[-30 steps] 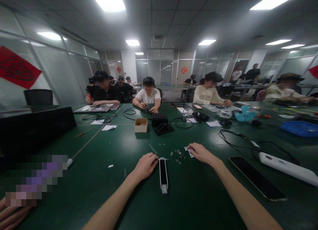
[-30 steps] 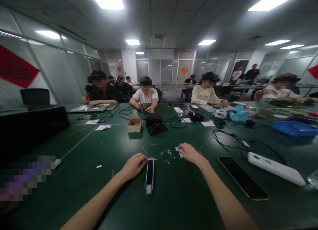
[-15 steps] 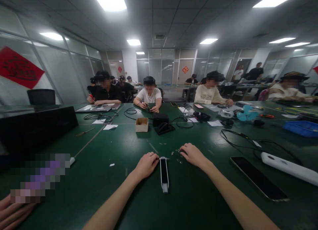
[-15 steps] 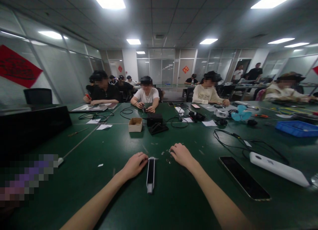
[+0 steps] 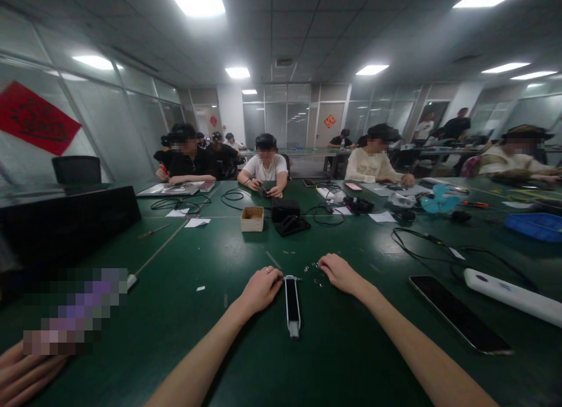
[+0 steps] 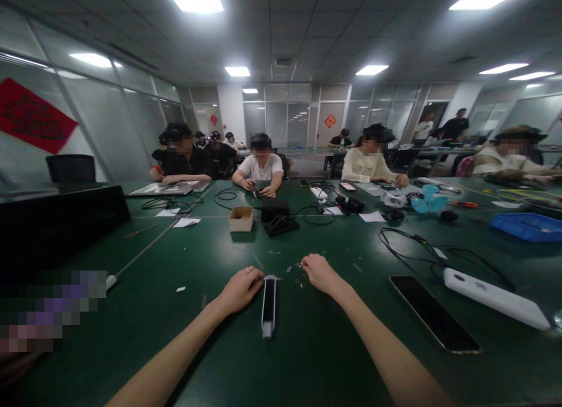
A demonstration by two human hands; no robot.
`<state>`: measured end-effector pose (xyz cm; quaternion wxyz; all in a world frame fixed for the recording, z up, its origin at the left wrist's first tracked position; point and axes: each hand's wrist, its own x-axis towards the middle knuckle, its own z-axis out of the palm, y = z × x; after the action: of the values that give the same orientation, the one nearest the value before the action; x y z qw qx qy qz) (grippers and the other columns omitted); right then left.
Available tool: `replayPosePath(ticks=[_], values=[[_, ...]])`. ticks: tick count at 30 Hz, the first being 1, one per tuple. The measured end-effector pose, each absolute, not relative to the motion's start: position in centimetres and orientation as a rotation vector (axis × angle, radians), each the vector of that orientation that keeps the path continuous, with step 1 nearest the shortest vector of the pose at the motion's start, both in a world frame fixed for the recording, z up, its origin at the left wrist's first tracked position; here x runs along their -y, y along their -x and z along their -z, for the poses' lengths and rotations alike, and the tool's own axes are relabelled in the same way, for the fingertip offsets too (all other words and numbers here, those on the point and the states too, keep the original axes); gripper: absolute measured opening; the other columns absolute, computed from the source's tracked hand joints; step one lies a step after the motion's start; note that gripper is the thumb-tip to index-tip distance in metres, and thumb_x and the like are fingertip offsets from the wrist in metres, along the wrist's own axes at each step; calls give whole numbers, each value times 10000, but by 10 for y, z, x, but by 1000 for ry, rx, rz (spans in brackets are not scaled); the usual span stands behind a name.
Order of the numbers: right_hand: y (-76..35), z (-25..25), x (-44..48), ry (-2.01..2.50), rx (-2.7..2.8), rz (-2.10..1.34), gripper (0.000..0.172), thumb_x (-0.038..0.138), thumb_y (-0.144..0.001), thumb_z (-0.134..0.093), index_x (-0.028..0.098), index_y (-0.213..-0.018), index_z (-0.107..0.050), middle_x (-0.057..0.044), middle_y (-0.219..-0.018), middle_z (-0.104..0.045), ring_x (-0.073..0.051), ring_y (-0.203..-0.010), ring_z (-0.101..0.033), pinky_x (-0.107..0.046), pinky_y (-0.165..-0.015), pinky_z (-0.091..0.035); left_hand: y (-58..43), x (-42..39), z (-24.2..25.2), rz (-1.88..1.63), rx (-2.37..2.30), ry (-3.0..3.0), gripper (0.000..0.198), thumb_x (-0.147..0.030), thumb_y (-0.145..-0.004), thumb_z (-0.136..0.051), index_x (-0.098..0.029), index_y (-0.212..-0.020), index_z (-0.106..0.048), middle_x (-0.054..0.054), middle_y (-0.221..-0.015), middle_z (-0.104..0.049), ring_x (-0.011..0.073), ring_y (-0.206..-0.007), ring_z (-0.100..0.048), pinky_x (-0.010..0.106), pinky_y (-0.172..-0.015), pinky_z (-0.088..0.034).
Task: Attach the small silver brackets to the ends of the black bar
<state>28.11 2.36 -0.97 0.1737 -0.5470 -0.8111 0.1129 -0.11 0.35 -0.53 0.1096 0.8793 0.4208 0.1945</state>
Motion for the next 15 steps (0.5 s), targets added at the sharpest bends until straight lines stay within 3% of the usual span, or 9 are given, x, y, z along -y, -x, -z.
replayPosePath(ticks=[8, 15], values=[[-281, 3, -21, 1488, 2260, -304, 256, 249, -902, -399, 172, -1014, -617, -78, -1000, -605, -192, -958, -542, -351, -884, -425, 1, -2, 4, -574, -1249, -2563, 153, -218, -902, -453, -197, -1003, -566, 43, -986, -588, 176, -896, -559, 298, -804, -449], [-258, -10, -3, 1423, 2185, -379, 204, 238, -892, -411, 164, -924, -598, -60, -902, -604, -167, -809, -559, -321, -749, -471, 0, 1, -1, -560, -1262, -2556, 150, -217, -899, -449, -196, -983, -572, 38, -967, -589, 177, -886, -559, 301, -789, -452]])
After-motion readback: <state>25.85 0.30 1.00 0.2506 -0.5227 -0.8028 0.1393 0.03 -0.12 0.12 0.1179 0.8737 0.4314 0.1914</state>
